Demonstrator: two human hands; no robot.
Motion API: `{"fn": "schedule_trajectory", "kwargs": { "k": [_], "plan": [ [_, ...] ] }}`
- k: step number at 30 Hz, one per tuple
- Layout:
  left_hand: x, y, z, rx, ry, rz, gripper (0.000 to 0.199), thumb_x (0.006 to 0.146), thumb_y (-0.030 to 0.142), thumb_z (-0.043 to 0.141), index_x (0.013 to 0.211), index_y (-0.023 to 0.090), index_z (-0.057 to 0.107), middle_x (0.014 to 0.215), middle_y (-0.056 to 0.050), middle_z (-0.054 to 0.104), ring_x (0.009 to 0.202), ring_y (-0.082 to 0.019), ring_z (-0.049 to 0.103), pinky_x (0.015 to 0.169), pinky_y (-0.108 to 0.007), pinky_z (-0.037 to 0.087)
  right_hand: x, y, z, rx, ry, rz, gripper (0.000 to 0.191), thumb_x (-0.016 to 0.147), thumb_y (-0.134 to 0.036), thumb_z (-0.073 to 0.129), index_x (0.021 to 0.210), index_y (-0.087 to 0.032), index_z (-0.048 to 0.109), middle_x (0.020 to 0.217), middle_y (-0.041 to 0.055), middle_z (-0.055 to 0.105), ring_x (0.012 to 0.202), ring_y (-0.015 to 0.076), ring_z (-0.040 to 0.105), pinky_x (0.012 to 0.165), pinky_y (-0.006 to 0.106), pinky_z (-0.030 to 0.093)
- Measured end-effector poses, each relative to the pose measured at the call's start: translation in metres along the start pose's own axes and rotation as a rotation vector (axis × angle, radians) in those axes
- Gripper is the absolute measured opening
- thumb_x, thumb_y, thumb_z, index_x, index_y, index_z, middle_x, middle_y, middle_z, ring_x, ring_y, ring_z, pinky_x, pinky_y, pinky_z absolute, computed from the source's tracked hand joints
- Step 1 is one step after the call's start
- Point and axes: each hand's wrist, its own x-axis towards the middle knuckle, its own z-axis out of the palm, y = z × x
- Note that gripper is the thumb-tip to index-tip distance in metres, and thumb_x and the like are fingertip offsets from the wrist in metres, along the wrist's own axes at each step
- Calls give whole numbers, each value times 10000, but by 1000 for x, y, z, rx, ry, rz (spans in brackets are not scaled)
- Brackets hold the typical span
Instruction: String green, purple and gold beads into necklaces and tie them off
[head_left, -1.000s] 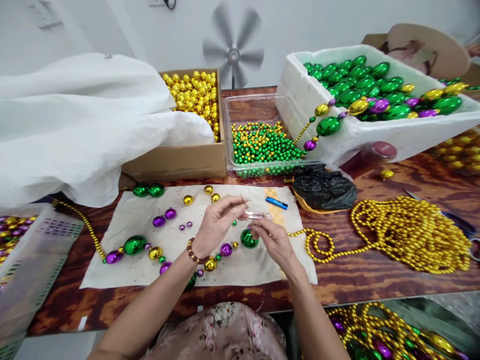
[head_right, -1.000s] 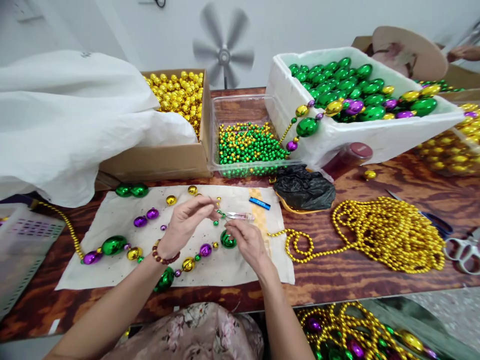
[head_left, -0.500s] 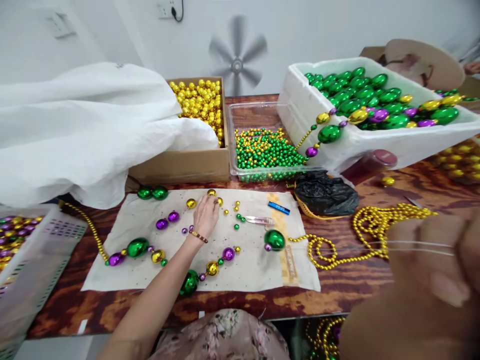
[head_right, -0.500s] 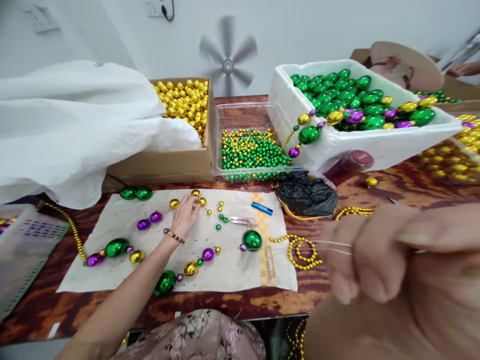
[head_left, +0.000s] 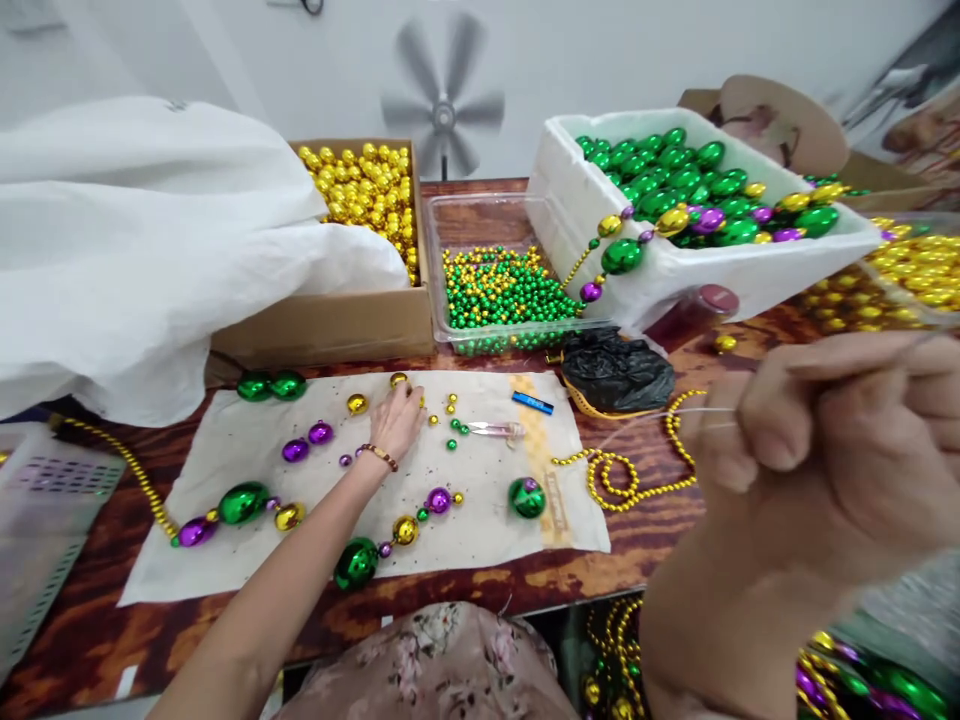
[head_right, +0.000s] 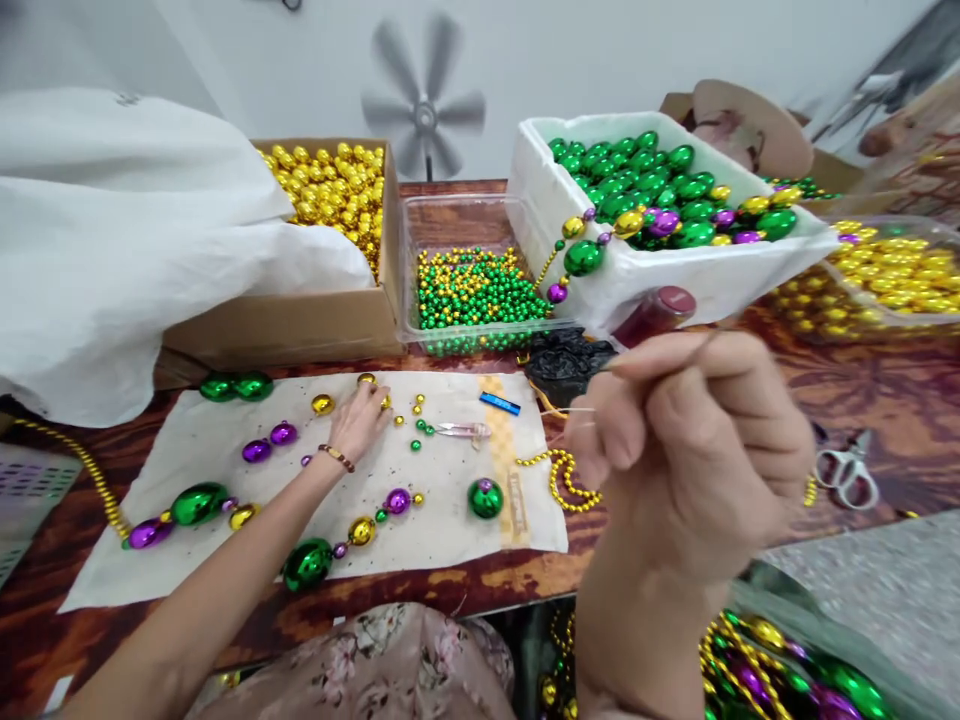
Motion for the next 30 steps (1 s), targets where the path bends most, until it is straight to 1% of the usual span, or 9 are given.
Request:
{"fn": "schedule_trajectory", "kwargs": {
  "k": [2, 5, 7, 11, 14, 19, 23, 27, 30],
  "plan": [
    [-2, 0, -3, -117, 74, -7, 309, 925, 262, 519, 1216, 183, 586, 1198, -145, 560, 1040, -291, 586, 840, -391, 480, 1, 1, 4, 42, 7, -3, 99, 865, -227, 757, 831, -137, 733, 594, -16, 487, 412, 62, 397, 266, 209, 323],
    [-8, 6, -10, -447, 130, 11, 295, 881, 307, 607, 1144, 177, 629, 1125, -119, 607, 1012, -269, 593, 904, -395, 469, -3, 7, 10, 69, -23, 9, 78, 899, -194, 710, 851, -139, 738, 565, -27, 462, 420, 66, 404, 289, 195, 344],
    [-15, 14, -16, -774, 65, -15, 300, 850, 354, 649, 1093, 180, 659, 1060, -96, 641, 956, -244, 616, 862, -373, 489, -9, 14, 12, 67, -68, 46, 112, 950, -184, 634, 917, -157, 737, 563, -26, 465, 460, 79, 447, 341, 189, 383],
    [-32, 30, -30, -1522, -142, -218, 377, 815, 418, 700, 1117, 194, 670, 1048, -77, 686, 888, -206, 676, 746, -314, 514, -30, 40, 10, -40, -251, 270, 217, 986, -173, 539, 1141, -214, 686, 672, -8, 584, 592, 107, 573, 507, 226, 486],
    [-43, 32, -41, -1873, -189, -308, 354, 795, 339, 751, 1108, 189, 683, 1078, -75, 703, 926, -197, 695, 783, -297, 518, -56, 70, 9, -110, -362, 421, 254, 990, -200, 525, 1217, -219, 637, 733, 4, 653, 638, 118, 610, 532, 221, 491],
    [-52, 24, -51, -2058, -186, -331, 337, 801, 220, 757, 1125, 163, 686, 1040, -80, 730, 949, -203, 709, 848, -301, 529, -108, 115, 18, -122, -326, 579, 145, 964, -287, 572, 1016, -186, 662, 724, 21, 694, 629, 128, 640, 516, 207, 471],
    [-53, 16, -53, -2128, -134, -394, 285, 807, 240, 756, 1076, 171, 689, 963, -51, 735, 931, -209, 717, 883, -341, 537, -141, 132, 27, -107, -299, 690, 181, 952, -347, 578, 957, -176, 638, 699, 27, 696, 621, 142, 664, 502, 205, 464],
    [-54, 9, -54, -2022, -115, -363, 330, 789, 216, 760, 1107, 185, 676, 967, -41, 721, 908, -201, 713, 808, -311, 537, -158, 138, 28, -158, -330, 721, 219, 952, -383, 559, 940, -174, 621, 660, 17, 668, 577, 145, 647, 507, 222, 474],
    [-53, 3, -55, -1873, 5, -330, 393, 757, 199, 782, 1128, 201, 652, 921, -24, 717, 788, -146, 699, 667, -229, 482, -162, 140, 25, -211, -370, 700, 219, 952, -377, 543, 929, -176, 628, 634, 7, 648, 547, 145, 633, 516, 233, 494]
  ]
}}
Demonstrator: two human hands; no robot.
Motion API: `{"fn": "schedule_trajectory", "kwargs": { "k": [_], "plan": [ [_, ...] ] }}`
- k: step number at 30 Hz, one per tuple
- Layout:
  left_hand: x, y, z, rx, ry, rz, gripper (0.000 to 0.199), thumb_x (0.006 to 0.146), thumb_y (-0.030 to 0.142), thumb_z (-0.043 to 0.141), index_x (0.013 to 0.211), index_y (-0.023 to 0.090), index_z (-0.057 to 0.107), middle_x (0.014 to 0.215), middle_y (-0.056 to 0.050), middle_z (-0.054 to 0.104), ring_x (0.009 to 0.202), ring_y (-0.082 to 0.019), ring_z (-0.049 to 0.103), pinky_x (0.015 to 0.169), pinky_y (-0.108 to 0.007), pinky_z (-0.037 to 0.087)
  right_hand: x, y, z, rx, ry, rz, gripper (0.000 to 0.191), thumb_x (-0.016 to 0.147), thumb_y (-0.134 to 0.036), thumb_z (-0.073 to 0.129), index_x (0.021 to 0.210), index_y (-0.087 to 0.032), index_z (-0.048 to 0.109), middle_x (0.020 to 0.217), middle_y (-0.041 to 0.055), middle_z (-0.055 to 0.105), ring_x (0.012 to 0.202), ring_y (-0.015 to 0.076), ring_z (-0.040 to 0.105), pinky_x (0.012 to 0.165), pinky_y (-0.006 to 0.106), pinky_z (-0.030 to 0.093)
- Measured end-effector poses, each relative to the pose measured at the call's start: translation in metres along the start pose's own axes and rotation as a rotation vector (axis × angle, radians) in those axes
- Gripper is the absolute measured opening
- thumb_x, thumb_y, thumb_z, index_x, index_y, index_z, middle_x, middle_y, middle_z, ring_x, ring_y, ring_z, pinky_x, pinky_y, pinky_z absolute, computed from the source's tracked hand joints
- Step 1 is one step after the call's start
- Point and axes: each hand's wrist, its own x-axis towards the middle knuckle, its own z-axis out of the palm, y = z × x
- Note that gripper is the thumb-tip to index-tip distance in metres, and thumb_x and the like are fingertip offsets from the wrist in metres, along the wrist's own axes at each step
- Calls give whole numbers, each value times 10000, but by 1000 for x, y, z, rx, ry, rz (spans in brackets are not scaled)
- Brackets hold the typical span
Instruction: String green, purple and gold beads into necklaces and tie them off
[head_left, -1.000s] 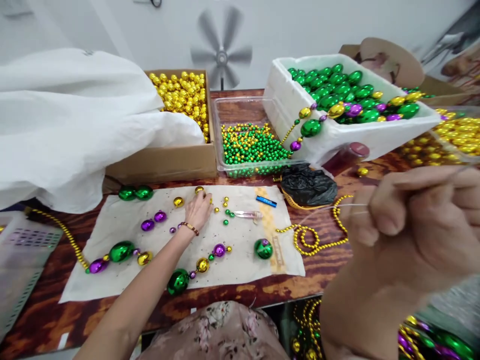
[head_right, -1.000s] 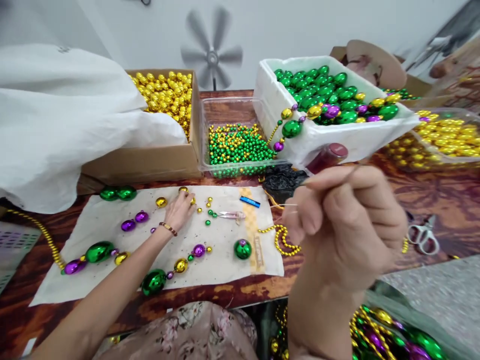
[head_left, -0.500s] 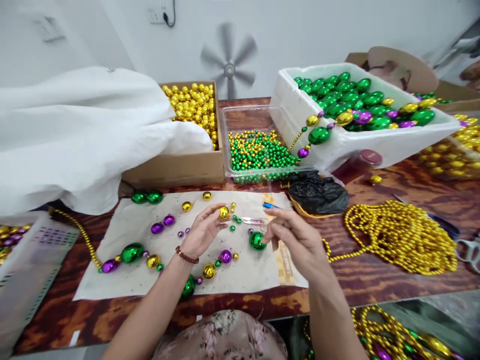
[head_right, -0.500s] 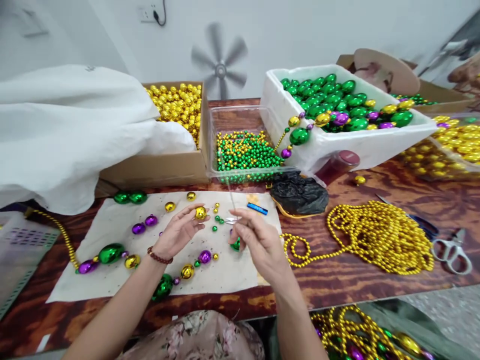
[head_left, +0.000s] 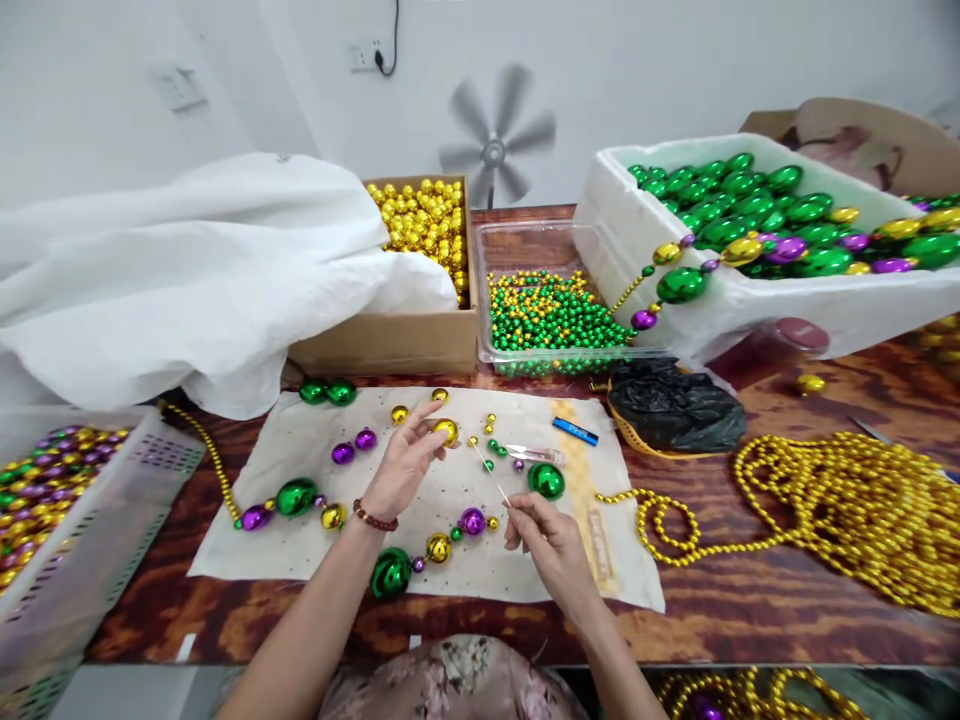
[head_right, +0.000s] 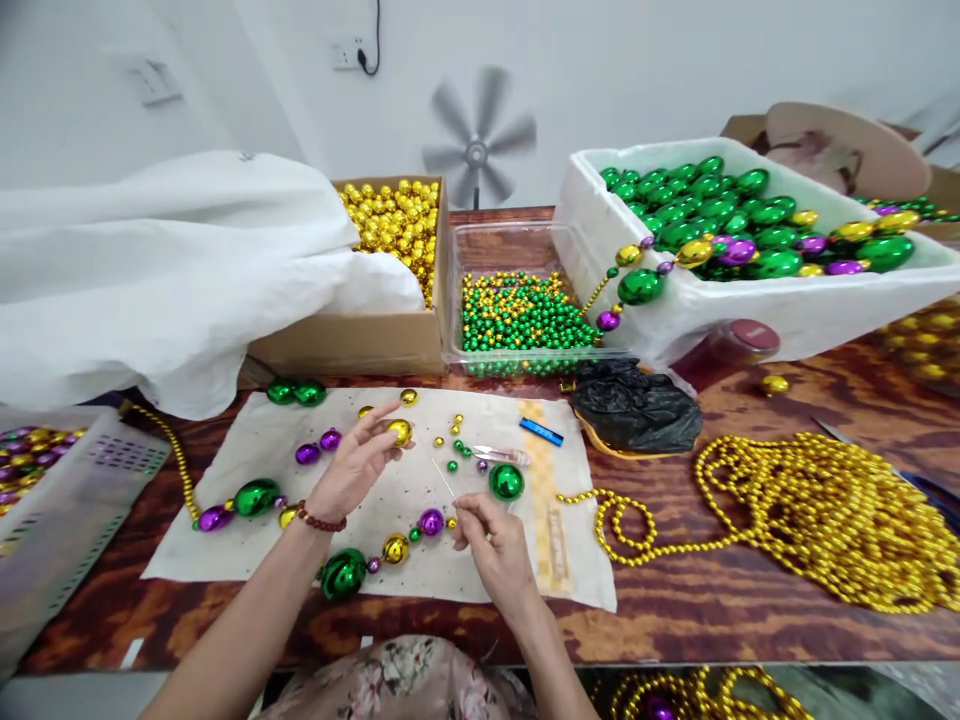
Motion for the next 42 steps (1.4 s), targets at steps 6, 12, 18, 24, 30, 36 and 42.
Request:
{"fn": "schedule_trajectory", "kwargs": {
  "k": [6, 12, 18, 24, 30, 36, 42],
  "plan": [
    [3, 8, -5, -99, 14, -48, 262, 767, 246, 781, 992, 190, 657, 911, -25, 723, 883, -200, 712, 796, -331, 531, 2, 3, 2, -46, -24, -35, 199, 958, -329, 515, 929, -177, 640, 624, -4, 630, 528, 130, 622, 534, 220, 515],
    [7, 11, -5, -149, 32, -19, 344, 731, 279, 826, 1029, 183, 683, 895, -27, 726, 734, -129, 686, 716, -250, 528, 2, 1, 9, -23, -29, -38, 199, 960, -321, 507, 916, -175, 635, 599, -16, 605, 502, 119, 596, 515, 207, 495],
    [10, 9, -4, -190, -5, -45, 305, 777, 333, 793, 1019, 172, 700, 878, -35, 707, 782, -163, 683, 815, -359, 568, -3, 6, 14, -18, -30, -27, 214, 977, -337, 504, 925, -184, 643, 600, -21, 602, 512, 117, 600, 533, 207, 490],
    [9, 11, 0, -219, -15, -50, 302, 812, 340, 761, 1055, 169, 710, 831, -27, 698, 791, -159, 682, 911, -424, 558, -2, 8, 15, -15, -38, -36, 211, 984, -324, 492, 929, -186, 642, 609, -20, 598, 518, 119, 599, 542, 212, 488],
    [8, 9, 0, -239, -21, -72, 313, 805, 300, 770, 1084, 175, 704, 845, -14, 697, 782, -146, 679, 897, -400, 558, -3, 15, 19, -15, -36, -21, 202, 987, -330, 491, 944, -191, 630, 616, -24, 604, 522, 119, 600, 542, 213, 481],
    [3, 4, 3, -233, -58, -77, 359, 791, 304, 787, 1116, 180, 700, 860, -16, 687, 791, -143, 668, 847, -370, 571, 0, 19, 28, -3, -28, -38, 207, 994, -337, 475, 913, -195, 601, 632, -16, 620, 547, 127, 609, 568, 224, 492],
    [-1, -3, 5, -212, -71, -71, 436, 792, 310, 787, 1198, 195, 677, 872, -18, 675, 806, -144, 667, 817, -344, 566, 8, 16, 38, 15, 7, -30, 206, 980, -363, 483, 923, -199, 594, 599, -20, 625, 520, 137, 616, 545, 232, 509]
  ]
}}
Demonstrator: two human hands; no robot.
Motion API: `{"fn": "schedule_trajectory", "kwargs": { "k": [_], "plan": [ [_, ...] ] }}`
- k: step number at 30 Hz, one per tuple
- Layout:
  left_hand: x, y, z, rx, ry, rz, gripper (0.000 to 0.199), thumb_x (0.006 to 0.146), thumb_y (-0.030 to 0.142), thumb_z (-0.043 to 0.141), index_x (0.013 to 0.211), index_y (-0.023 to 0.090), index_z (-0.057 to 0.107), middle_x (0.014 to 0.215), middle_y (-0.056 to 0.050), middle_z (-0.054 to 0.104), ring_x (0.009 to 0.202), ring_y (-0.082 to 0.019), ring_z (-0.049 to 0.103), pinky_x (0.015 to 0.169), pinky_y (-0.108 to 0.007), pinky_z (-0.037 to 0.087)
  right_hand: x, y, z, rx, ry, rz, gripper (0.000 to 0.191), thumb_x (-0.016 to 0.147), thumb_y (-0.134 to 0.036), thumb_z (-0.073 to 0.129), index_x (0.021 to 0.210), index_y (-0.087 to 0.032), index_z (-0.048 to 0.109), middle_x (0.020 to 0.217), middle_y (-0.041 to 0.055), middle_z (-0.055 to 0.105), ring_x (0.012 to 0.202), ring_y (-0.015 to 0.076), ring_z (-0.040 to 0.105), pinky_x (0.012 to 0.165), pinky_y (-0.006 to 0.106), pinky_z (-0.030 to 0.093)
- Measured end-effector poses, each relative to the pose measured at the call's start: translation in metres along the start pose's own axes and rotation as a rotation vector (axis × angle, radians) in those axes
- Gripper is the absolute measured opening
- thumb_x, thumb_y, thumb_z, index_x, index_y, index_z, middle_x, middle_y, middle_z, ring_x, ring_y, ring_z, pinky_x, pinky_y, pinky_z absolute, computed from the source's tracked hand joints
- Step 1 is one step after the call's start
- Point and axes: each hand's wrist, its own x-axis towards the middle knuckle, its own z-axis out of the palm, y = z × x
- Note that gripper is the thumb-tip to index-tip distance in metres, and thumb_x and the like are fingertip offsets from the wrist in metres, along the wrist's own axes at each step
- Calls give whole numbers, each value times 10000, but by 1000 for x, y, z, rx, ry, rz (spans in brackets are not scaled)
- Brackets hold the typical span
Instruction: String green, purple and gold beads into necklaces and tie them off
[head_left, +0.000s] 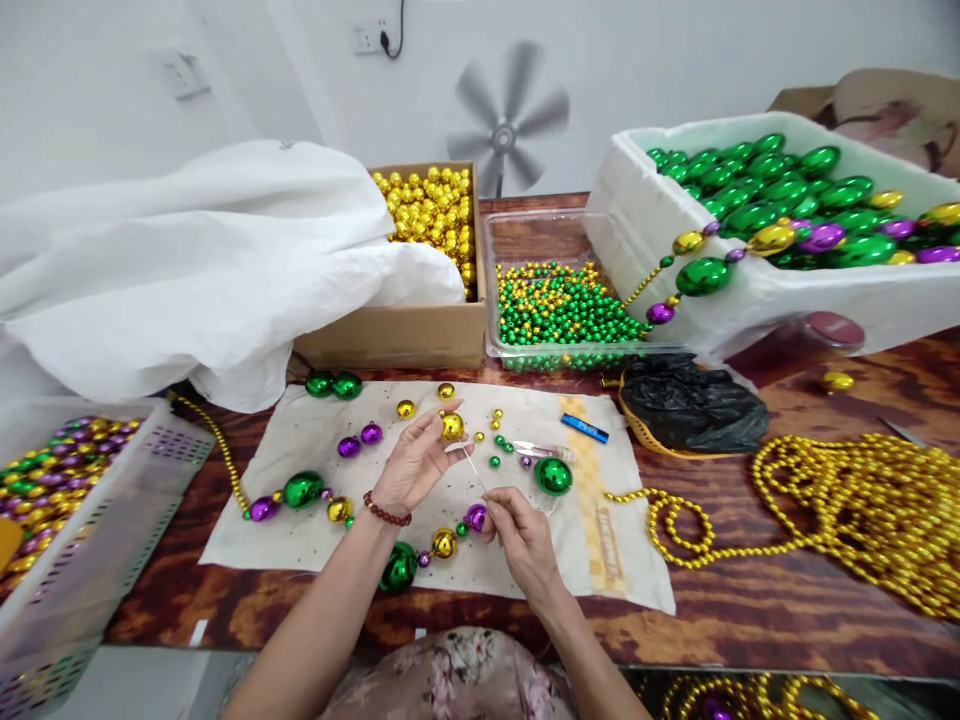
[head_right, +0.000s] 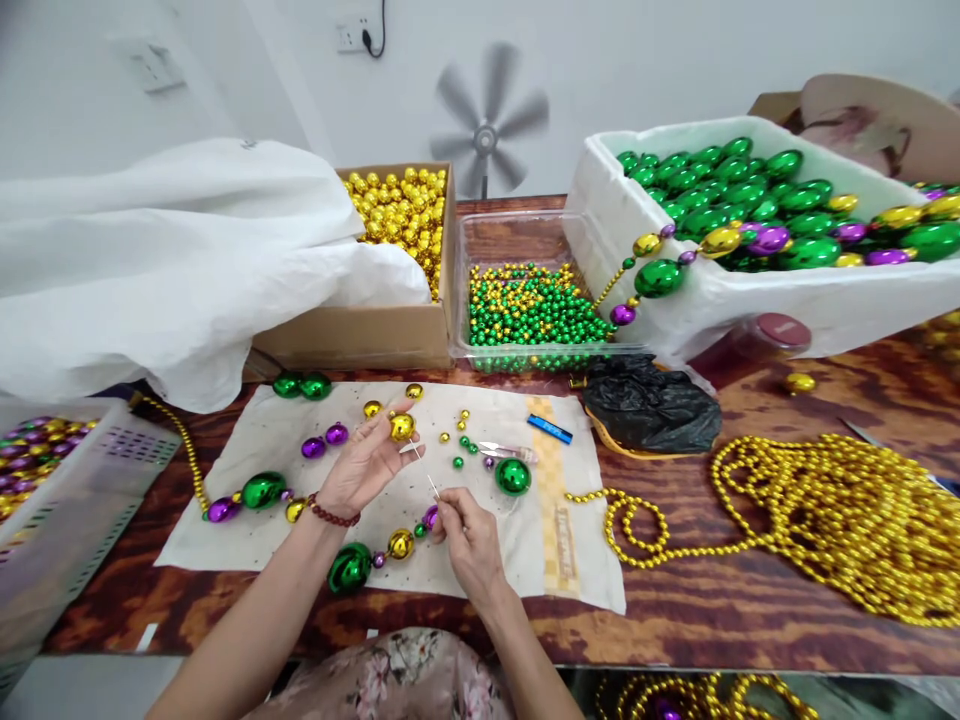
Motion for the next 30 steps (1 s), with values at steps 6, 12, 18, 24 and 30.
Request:
{"fn": "schedule_trajectory", "kwargs": {
  "k": [6, 12, 18, 24, 30],
  "plan": [
    [2, 4, -3, 1, 23, 3, 414, 832, 341, 747, 1216, 206, 673, 860, -15, 668, 779, -131, 656, 798, -329, 567, 2, 3, 3, 40, -13, 1, 216, 974, -375, 489, 937, -196, 604, 606, -16, 632, 516, 136, 622, 534, 232, 517],
    [-1, -4, -3, 68, 8, -42, 362, 802, 345, 773, 1122, 184, 725, 856, -22, 666, 772, -130, 646, 820, -338, 559, 1, 3, 6, 65, -8, 35, 221, 972, -390, 490, 946, -198, 597, 606, -17, 624, 510, 135, 616, 525, 234, 518],
    [2, -22, -3, 552, -148, -103, 347, 871, 431, 660, 1088, 174, 747, 966, -97, 709, 871, -206, 652, 814, -339, 527, 13, 2, 0, 172, 107, 59, 227, 950, -419, 526, 940, -197, 575, 637, -15, 630, 529, 140, 619, 518, 238, 488],
    [26, -48, -12, 1487, -238, 240, 224, 899, 201, 534, 1046, 208, 703, 1008, -69, 638, 904, -206, 610, 882, -338, 488, 13, 7, -28, 395, 266, 116, 245, 898, -426, 627, 900, -198, 537, 617, -41, 604, 493, 118, 594, 471, 209, 412],
    [36, -62, -9, 1574, -335, 216, 203, 835, 108, 505, 915, 202, 666, 980, -54, 614, 874, -197, 576, 835, -319, 483, 7, 11, -30, 389, 172, 111, 270, 872, -435, 662, 970, -198, 581, 738, -2, 682, 536, 127, 640, 471, 208, 409]
  ]
}}
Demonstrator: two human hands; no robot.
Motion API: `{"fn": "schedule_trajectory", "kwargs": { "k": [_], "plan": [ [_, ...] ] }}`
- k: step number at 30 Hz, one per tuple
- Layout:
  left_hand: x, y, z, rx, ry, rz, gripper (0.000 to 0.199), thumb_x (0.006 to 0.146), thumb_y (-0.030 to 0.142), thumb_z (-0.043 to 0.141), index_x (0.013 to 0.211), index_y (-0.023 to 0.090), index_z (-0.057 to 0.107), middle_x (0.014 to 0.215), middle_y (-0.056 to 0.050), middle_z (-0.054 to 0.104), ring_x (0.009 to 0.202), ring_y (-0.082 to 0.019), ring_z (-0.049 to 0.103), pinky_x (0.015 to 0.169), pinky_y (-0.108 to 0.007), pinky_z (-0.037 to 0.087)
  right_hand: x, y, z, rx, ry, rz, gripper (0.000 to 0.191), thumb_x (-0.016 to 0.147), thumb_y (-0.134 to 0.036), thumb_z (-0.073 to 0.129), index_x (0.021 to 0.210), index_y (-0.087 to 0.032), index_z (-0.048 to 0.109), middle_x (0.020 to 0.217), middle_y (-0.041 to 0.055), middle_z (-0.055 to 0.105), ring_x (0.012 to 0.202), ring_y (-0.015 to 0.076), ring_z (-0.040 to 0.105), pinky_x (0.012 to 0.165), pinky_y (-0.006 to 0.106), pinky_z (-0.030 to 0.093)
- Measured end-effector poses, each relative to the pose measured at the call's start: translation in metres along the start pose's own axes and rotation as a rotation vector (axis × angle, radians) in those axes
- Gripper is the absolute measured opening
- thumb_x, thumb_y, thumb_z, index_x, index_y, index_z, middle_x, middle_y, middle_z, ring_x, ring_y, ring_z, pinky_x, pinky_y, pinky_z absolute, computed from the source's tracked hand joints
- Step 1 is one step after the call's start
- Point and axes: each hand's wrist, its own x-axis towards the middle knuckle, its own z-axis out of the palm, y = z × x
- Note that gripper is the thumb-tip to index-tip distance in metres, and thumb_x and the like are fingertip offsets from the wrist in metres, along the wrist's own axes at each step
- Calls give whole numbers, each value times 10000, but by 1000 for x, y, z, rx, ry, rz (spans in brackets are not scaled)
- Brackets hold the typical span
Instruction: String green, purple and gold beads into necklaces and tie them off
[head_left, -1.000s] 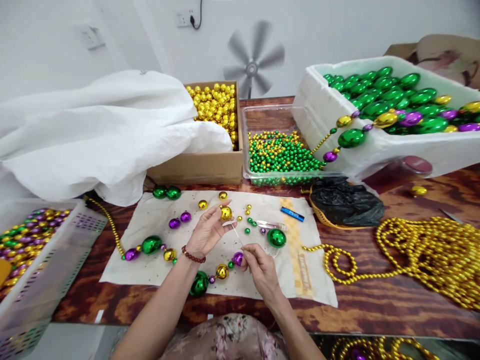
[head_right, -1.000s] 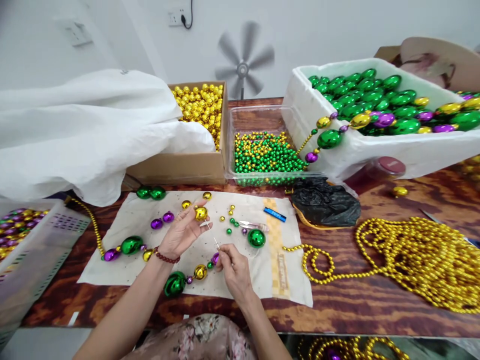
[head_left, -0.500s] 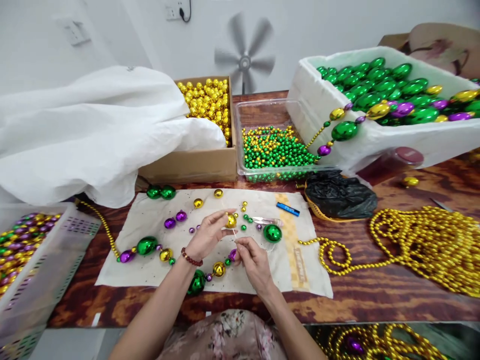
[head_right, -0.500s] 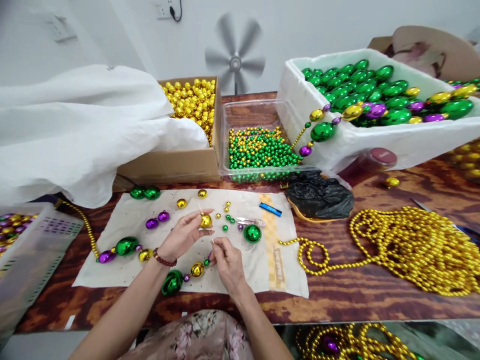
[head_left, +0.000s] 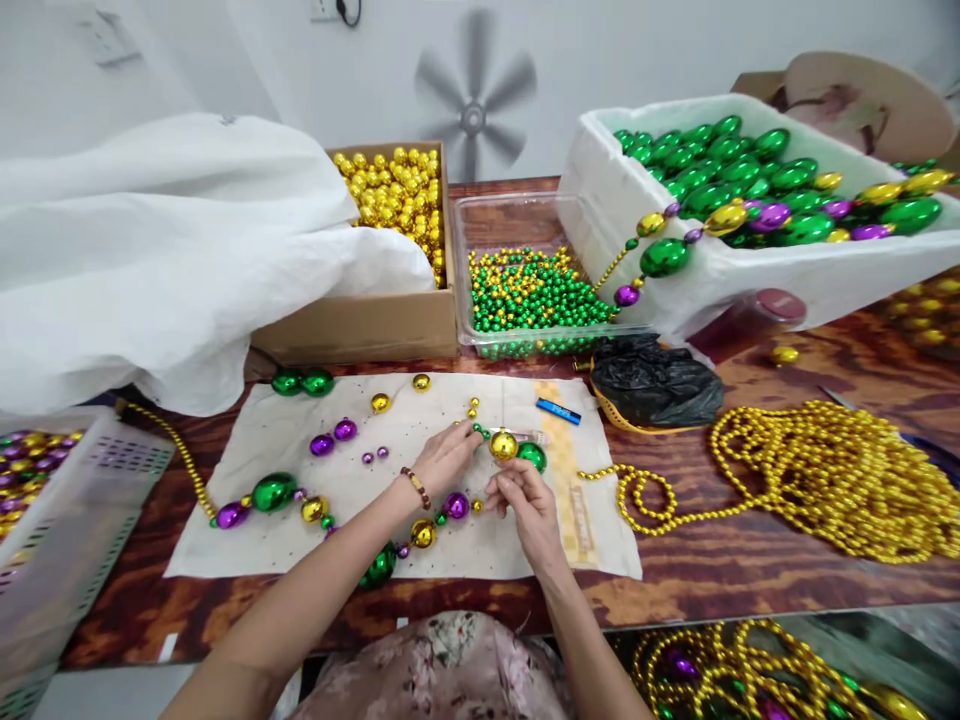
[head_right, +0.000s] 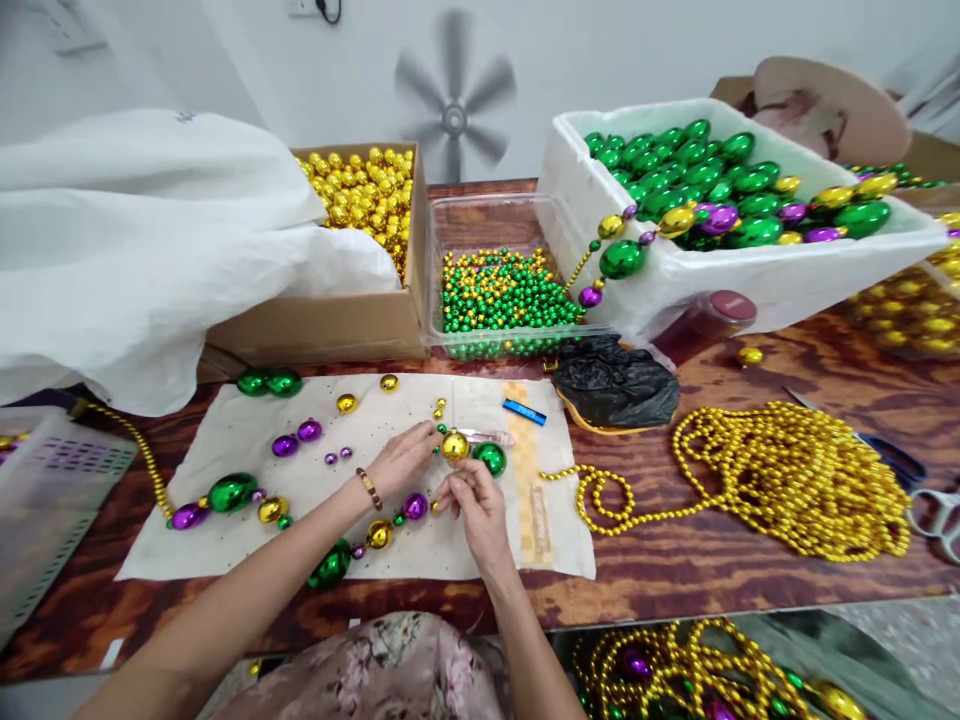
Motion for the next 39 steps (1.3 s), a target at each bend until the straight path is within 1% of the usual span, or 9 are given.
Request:
{"fn": "schedule_trajectory", "kwargs": {
  "k": [2, 4, 8, 10, 12, 16, 22, 31, 39],
  "plan": [
    [2, -4, -4, -91, 57, -29, 154, 831, 136, 536, 906, 196, 657, 948, -56, 628, 863, -195, 589, 839, -329, 485, -1, 3, 0, -47, -6, 7, 265, 875, -437, 657, 940, -188, 595, 765, 25, 714, 557, 137, 662, 481, 207, 407],
    [2, -10, -13, -323, 129, -133, 116, 841, 191, 574, 934, 184, 642, 914, -54, 645, 816, -181, 615, 791, -321, 500, -2, 7, 0, -95, -2, 19, 259, 876, -434, 653, 894, -181, 602, 775, 45, 734, 570, 147, 676, 483, 209, 408],
    [-10, -13, -39, -1149, 242, -369, 219, 827, 313, 697, 967, 149, 659, 877, -57, 689, 778, -158, 670, 753, -292, 524, -4, 12, -2, -162, -33, 0, 232, 889, -414, 628, 862, -184, 624, 701, 32, 726, 571, 164, 681, 502, 226, 458],
    [-17, -10, -50, -1396, 268, -380, 243, 798, 279, 752, 980, 130, 690, 898, -67, 708, 808, -154, 685, 802, -294, 535, -5, 13, -1, -197, -66, -30, 213, 897, -395, 614, 864, -187, 644, 658, 17, 707, 559, 161, 669, 519, 236, 489],
    [-23, -6, -57, -1527, 289, -371, 227, 796, 220, 761, 993, 121, 709, 883, -66, 716, 818, -154, 692, 828, -302, 548, -6, 13, -1, -235, -103, -56, 198, 905, -372, 599, 861, -189, 659, 633, 9, 693, 542, 154, 654, 531, 239, 510],
    [-26, -4, -60, -1640, 318, -359, 145, 849, 159, 696, 989, 125, 714, 834, -62, 718, 794, -155, 699, 809, -314, 574, -8, 13, -1, -290, -157, -88, 175, 920, -332, 575, 868, -193, 667, 617, 0, 682, 534, 145, 646, 557, 233, 535],
    [-23, -4, -56, -1728, 435, -438, 66, 870, 81, 636, 844, 117, 685, 795, -59, 722, 764, -147, 710, 809, -303, 590, -12, 13, -1, -376, -223, -113, 167, 932, -291, 543, 883, -190, 666, 623, -2, 680, 536, 137, 649, 556, 216, 530],
    [-22, 2, -52, -1714, 517, -424, 66, 825, 47, 673, 831, 113, 676, 777, -43, 717, 756, -137, 712, 852, -301, 580, -11, 10, 6, -368, -199, -112, 166, 921, -300, 552, 873, -191, 669, 605, -4, 679, 515, 138, 651, 537, 208, 542],
    [-22, 8, -45, -1621, 571, -340, 309, 724, 93, 782, 997, 157, 652, 817, -11, 707, 807, -162, 717, 948, -376, 537, -14, 12, 5, -403, -175, -112, 190, 933, -341, 552, 859, -193, 646, 604, -2, 676, 521, 147, 653, 559, 218, 547]
  ]
}}
